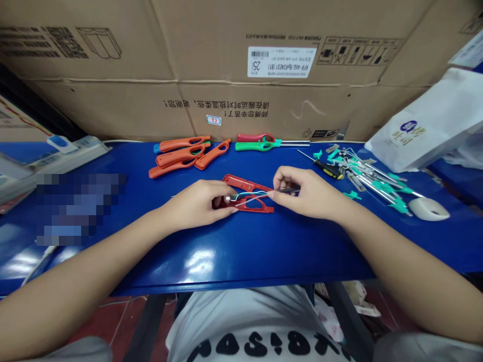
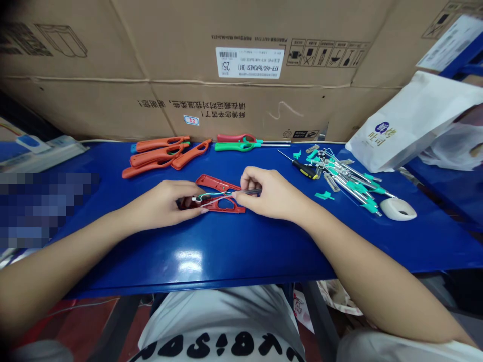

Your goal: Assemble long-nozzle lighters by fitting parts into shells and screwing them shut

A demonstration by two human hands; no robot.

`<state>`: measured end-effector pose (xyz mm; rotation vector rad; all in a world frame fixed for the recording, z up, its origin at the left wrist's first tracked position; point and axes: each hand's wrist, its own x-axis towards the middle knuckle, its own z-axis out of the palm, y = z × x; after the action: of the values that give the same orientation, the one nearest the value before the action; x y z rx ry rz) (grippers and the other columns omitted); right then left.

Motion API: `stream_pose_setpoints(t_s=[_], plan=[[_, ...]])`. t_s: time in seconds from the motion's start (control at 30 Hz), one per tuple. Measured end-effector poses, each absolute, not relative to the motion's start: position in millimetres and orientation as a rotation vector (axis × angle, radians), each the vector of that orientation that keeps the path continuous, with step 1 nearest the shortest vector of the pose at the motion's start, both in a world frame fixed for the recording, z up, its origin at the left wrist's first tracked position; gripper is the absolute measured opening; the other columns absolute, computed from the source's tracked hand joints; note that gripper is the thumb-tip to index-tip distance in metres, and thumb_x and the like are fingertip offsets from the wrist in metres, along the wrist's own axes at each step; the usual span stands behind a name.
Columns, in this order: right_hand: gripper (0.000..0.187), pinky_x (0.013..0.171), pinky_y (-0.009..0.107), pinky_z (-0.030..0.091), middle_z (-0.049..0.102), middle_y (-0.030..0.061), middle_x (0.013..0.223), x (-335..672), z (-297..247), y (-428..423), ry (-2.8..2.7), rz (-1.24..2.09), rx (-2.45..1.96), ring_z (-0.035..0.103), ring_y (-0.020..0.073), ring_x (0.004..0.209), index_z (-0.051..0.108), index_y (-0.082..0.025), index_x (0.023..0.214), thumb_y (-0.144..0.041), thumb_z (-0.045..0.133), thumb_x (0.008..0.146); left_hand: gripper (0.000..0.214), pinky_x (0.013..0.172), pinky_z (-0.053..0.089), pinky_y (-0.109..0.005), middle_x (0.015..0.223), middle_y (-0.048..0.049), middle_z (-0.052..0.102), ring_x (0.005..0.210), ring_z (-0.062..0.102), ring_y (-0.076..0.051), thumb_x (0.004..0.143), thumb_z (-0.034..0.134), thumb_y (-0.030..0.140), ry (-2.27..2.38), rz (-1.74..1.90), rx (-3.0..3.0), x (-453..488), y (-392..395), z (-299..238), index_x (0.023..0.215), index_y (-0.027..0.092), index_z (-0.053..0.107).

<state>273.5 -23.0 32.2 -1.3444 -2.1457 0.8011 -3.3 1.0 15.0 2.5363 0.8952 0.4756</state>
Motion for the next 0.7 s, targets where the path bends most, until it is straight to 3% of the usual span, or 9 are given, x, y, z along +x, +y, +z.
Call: stream_pose_setpoints(t_s=[0.07, 0.23, 0.47, 0.7], plan=[[0.024, 0.06, 0.027, 0.038, 0.058, -0.0017, 0.072, 275, 33, -23, -2.168, 0.761, -1.36, 0.051, 0.0137, 0.065, 0.052, -0.022, 0.082, -0.04, 0.067, 0.084, 0.016, 0.058, 0.043, -0.023, 0.072, 0.0005, 0.064, 0.06, 0.057, -0.011, 0.087, 0.07, 0.031, 0.929, 0.491, 2.53, -3, 0, 15, 0.087, 0.016, 0.069], [0.025, 0.059, 0.028, 0.034, 0.058, -0.0015, 0.068, 273, 30, -22, -2.295, 0.663, -1.501, 0.05, 0.0142, 0.062, 0.05, -0.022, 0.078, -0.04, 0.067, 0.082, 0.021, 0.06, 0.048, -0.021, 0.081, -0.0001, 0.069, 0.062, 0.06, -0.01, 0.087, 0.067, 0.027, 0.919, 0.474, 2.447, -2, -4, 18, 0.105, 0.017, 0.072], [0.022, 0.064, 0.028, 0.033, 0.058, -0.0001, 0.076, 270, 13, -15, -2.392, 0.576, -1.414, 0.049, 0.0146, 0.067, 0.047, -0.022, 0.075, -0.033, 0.065, 0.081, 0.02, 0.06, 0.049, -0.021, 0.08, -0.0016, 0.073, 0.064, 0.063, -0.011, 0.09, 0.065, 0.032, 0.945, 0.501, 2.392, 0, -4, 15, 0.098, 0.017, 0.076], [0.019, 0.066, 0.028, 0.034, 0.057, 0.0012, 0.079, 271, 8, -13, -2.421, 0.524, -1.366, 0.049, 0.0154, 0.07, 0.048, -0.021, 0.076, -0.031, 0.064, 0.081, 0.017, 0.054, 0.045, -0.019, 0.076, 0.0016, 0.072, 0.056, 0.057, -0.008, 0.087, 0.07, 0.033, 0.99, 0.463, 2.321, 1, -4, 14, 0.095, 0.018, 0.073]])
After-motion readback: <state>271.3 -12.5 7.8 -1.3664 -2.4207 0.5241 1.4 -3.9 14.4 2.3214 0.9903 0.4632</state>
